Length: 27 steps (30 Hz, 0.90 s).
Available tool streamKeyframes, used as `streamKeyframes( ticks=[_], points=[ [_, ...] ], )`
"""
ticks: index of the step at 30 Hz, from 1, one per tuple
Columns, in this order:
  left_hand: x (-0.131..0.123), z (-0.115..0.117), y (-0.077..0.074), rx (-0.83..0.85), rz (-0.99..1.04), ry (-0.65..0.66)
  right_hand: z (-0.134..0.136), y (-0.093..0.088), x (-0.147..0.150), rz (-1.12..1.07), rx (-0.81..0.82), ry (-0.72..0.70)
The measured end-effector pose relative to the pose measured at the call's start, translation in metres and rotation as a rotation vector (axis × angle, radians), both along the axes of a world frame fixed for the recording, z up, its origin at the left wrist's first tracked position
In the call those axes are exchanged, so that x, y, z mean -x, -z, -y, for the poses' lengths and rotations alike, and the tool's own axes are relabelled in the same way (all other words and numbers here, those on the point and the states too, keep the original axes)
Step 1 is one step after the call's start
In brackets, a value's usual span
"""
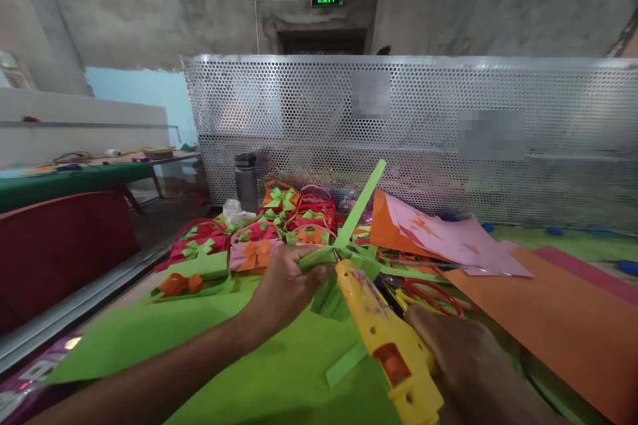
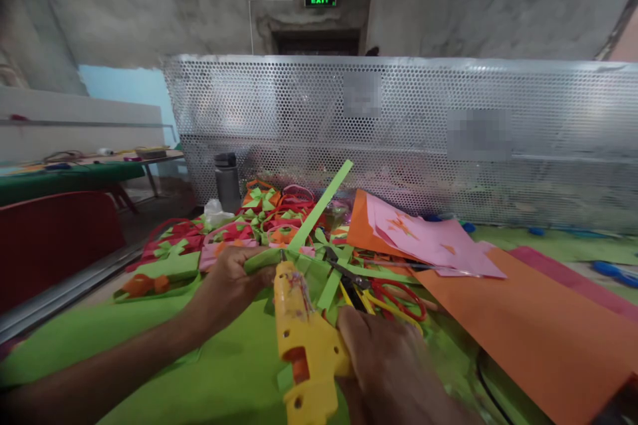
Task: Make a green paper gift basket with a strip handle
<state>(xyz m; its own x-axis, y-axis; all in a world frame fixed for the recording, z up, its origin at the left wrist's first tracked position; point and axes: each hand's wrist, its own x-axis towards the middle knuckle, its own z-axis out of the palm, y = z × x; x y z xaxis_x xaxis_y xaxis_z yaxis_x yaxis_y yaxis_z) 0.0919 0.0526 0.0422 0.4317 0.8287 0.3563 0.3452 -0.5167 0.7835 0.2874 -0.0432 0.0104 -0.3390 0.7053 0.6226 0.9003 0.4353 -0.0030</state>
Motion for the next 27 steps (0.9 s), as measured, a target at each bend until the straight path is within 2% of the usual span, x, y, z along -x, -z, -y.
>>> streamKeyframes(
  ticks=[11,18,23,27],
  points=[
    [0.0003,0.0007,-0.0002,0.027,0.019,-0.001,-0.001,0.0023,0.0026,-0.03,-0.052,0.038],
    [0.0001,0.0023,-0.0012,0.023,0.039,0.011,-0.0017,0.0053,0.0019,-0.051,0.014,0.025],
    [0.0003,0.002,-0.0018,0.026,0.02,-0.033,-0.0024,0.0054,0.0018,-0.07,-0.009,0.015],
    [0.0002,0.0013,-0.0004,-0.003,0.0,-0.013,-0.0035,0.0069,0.0032,-0.066,-0.032,0.016]
  ],
)
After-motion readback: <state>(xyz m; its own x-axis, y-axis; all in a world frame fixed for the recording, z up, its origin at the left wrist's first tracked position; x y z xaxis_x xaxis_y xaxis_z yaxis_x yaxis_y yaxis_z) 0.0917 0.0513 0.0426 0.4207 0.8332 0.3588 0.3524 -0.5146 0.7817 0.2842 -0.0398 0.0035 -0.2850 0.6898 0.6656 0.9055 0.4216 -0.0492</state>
